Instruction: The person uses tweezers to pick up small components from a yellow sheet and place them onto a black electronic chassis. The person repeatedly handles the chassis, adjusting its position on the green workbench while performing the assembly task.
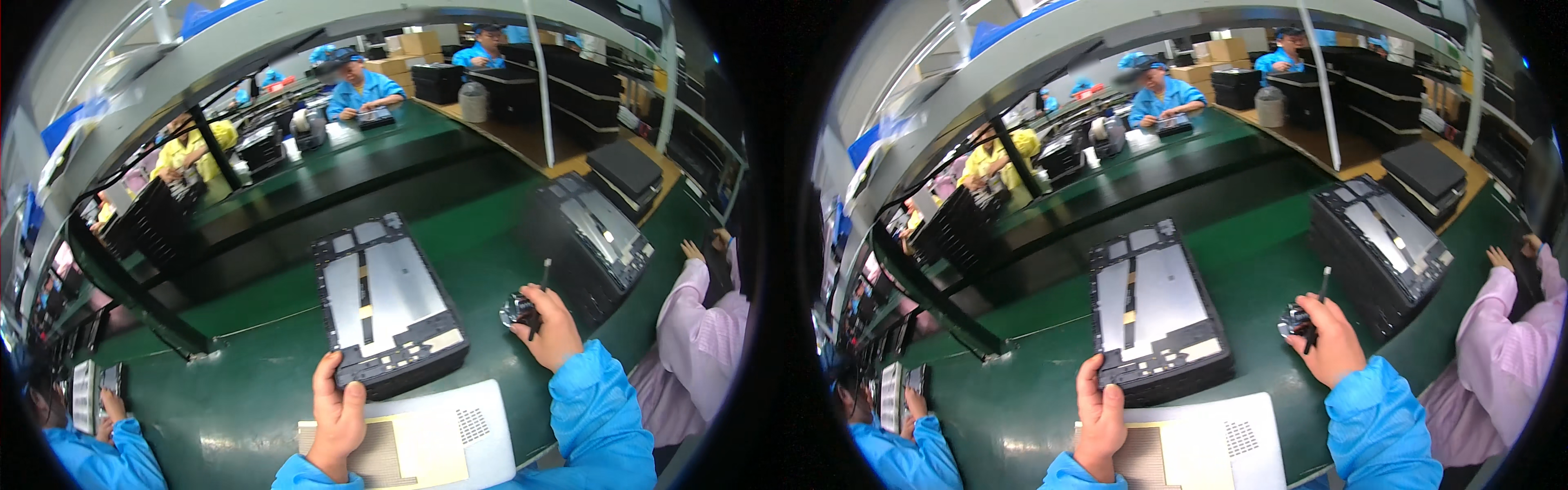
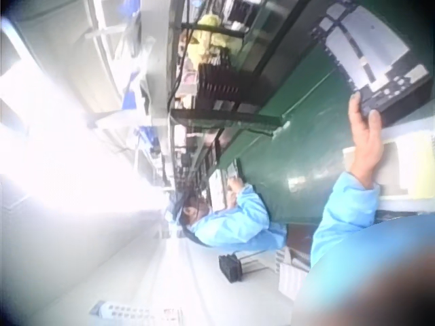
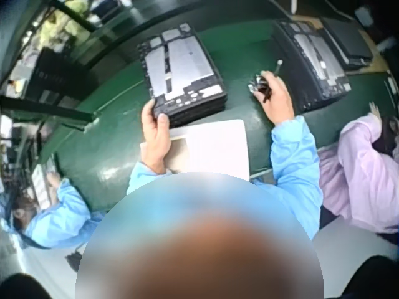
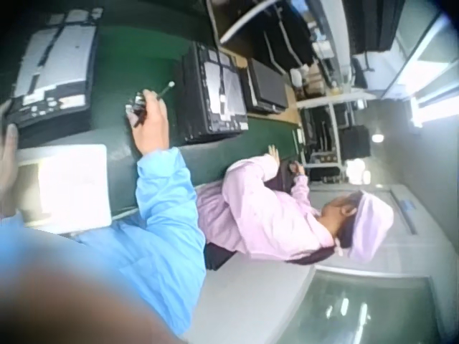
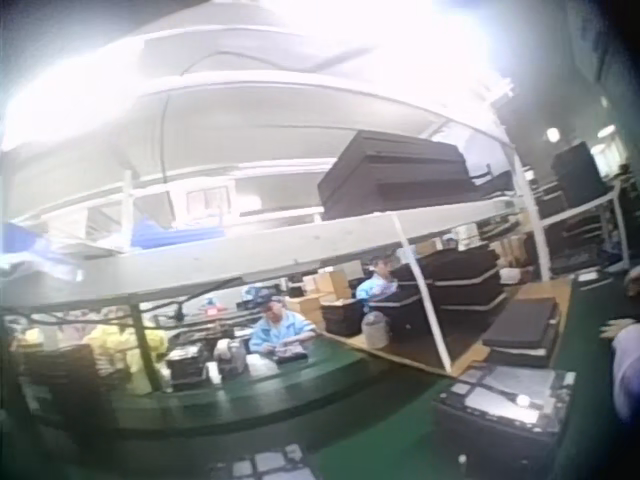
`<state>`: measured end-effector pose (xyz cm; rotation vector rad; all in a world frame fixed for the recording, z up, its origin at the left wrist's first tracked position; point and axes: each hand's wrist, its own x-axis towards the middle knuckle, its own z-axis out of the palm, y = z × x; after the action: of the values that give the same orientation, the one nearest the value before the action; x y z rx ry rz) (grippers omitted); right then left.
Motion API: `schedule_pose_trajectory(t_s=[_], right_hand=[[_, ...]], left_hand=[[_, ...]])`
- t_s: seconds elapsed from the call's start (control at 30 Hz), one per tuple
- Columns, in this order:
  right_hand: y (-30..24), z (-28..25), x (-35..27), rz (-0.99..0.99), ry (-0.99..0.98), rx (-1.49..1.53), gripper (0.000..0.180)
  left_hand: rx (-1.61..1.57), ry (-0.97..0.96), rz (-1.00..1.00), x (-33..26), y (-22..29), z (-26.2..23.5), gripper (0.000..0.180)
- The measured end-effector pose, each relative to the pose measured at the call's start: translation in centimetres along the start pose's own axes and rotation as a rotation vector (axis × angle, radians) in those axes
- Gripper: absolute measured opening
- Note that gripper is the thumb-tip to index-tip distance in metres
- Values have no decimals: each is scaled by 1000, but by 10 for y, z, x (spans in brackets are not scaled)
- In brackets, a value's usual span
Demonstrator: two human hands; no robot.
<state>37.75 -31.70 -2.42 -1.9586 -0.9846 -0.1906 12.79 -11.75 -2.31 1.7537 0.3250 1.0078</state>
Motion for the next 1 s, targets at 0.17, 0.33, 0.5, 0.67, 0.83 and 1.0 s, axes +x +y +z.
schedule_pose_trajectory(t_s=[0.17, 0.33, 0.5, 0.67, 0.83, 1.0], right_hand=[[-5, 12, -11, -78, 71, 318, 42], [-34, 55, -12, 242, -232, 853, 25], [-58, 79, -13, 333, -273, 1029, 22], [-56, 76, -7, 223, -369, 1051, 24], [-51, 53, 3, 269, -193, 926, 20], [-48, 15, -7, 258, -90, 1160, 37]], left_hand=[[-22, -15, -52, -3, -6, -5, 50], [40, 37, -16, -2, 0, 2, 48], [-26, 196, -125, 5, 4, 0, 41], [-48, 252, -121, 6, 3, -7, 42], [87, 271, -78, 5, 5, -12, 47], [354, 650, 296, -2, 9, -15, 29]])
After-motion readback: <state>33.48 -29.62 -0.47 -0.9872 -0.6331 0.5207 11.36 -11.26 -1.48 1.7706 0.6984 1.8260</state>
